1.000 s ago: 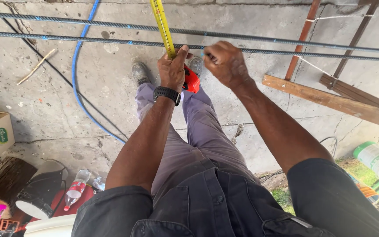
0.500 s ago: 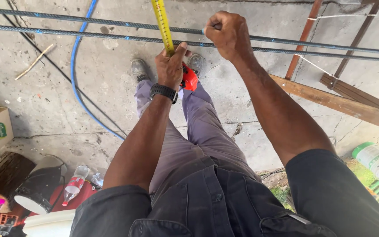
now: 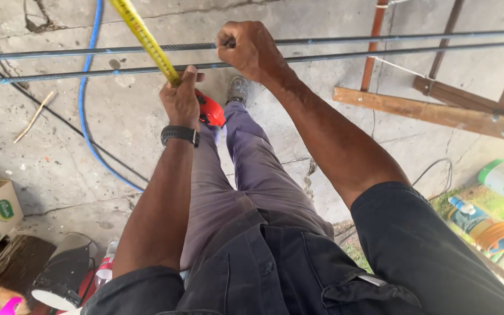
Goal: Measuring and marking rebar rods using a tape measure and a marker
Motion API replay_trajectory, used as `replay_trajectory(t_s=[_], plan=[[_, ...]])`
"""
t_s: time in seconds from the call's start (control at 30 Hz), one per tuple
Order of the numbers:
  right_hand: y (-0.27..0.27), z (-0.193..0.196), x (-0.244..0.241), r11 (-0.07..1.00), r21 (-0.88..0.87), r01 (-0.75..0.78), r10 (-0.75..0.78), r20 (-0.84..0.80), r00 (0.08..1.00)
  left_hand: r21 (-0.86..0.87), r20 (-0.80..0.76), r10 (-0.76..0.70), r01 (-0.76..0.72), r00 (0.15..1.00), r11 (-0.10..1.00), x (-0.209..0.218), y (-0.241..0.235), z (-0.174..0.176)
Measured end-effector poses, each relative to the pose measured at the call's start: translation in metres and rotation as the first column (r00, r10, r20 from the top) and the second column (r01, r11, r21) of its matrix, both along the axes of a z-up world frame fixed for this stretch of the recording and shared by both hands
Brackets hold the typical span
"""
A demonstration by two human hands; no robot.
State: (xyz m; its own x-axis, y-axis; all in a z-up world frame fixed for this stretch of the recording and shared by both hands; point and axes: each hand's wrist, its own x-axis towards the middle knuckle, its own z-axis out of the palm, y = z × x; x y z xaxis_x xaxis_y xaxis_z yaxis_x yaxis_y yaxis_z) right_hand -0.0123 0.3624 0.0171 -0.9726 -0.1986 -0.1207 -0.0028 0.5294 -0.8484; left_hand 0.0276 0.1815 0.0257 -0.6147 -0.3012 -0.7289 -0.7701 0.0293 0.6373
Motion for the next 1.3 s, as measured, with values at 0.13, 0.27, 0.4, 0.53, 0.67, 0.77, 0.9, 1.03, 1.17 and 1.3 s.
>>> replay_trajectory(t_s=[0.13, 0.27, 0.4, 0.53, 0.67, 0.77, 0.9, 1.03, 1.17, 1.3], plan=[[0.038, 0.033, 0.018, 0.996, -0.048, 0.075, -0.071, 0.066, 0.995, 0.108, -0.066, 0.009, -0.002, 0.998, 0.994, 0.018, 0.012, -0.018], [0.115, 0.036, 0.047, 0.9, -0.156, 0.406, -0.361, 0.253, 0.898, 0.285, -0.023, -0.056, 0.06, 0.998, 0.957, 0.044, 0.048, -0.027], [0.158, 0.037, 0.058, 0.829, -0.055, 0.557, -0.492, 0.402, 0.772, 0.299, -0.162, -0.231, 0.271, 0.959, 0.915, 0.054, 0.089, -0.004], [0.169, 0.024, 0.051, 0.923, -0.078, 0.377, -0.334, 0.323, 0.885, 0.399, -0.164, -0.106, 0.164, 0.981, 0.902, 0.066, 0.13, -0.033], [0.171, 0.018, 0.04, 0.966, -0.057, 0.252, -0.219, 0.338, 0.915, 0.378, -0.146, -0.049, 0.101, 0.988, 0.92, 0.071, 0.163, -0.066], [0.184, -0.001, 0.05, 0.982, -0.069, 0.177, -0.152, 0.266, 0.952, 0.3, -0.169, 0.002, 0.05, 0.986, 0.953, 0.072, 0.179, -0.053], [0.183, 0.014, 0.043, 0.991, 0.049, 0.128, -0.136, 0.248, 0.959, 0.055, -0.176, -0.16, 0.172, 0.971, 0.984, 0.057, 0.187, -0.023], [0.176, 0.014, 0.039, 0.998, 0.014, 0.067, -0.068, 0.104, 0.992, 0.187, -0.05, 0.001, 0.009, 0.999, 0.982, 0.048, 0.186, -0.009], [0.182, -0.002, 0.049, 0.994, 0.111, 0.016, -0.025, 0.079, 0.997, 0.259, -0.175, -0.027, 0.073, 0.984, 0.963, 0.062, 0.182, -0.025], [0.185, 0.01, 0.051, 0.991, 0.093, -0.091, 0.088, 0.037, 0.995, 0.407, -0.258, 0.122, -0.006, 0.958, 0.913, 0.062, 0.186, -0.037]])
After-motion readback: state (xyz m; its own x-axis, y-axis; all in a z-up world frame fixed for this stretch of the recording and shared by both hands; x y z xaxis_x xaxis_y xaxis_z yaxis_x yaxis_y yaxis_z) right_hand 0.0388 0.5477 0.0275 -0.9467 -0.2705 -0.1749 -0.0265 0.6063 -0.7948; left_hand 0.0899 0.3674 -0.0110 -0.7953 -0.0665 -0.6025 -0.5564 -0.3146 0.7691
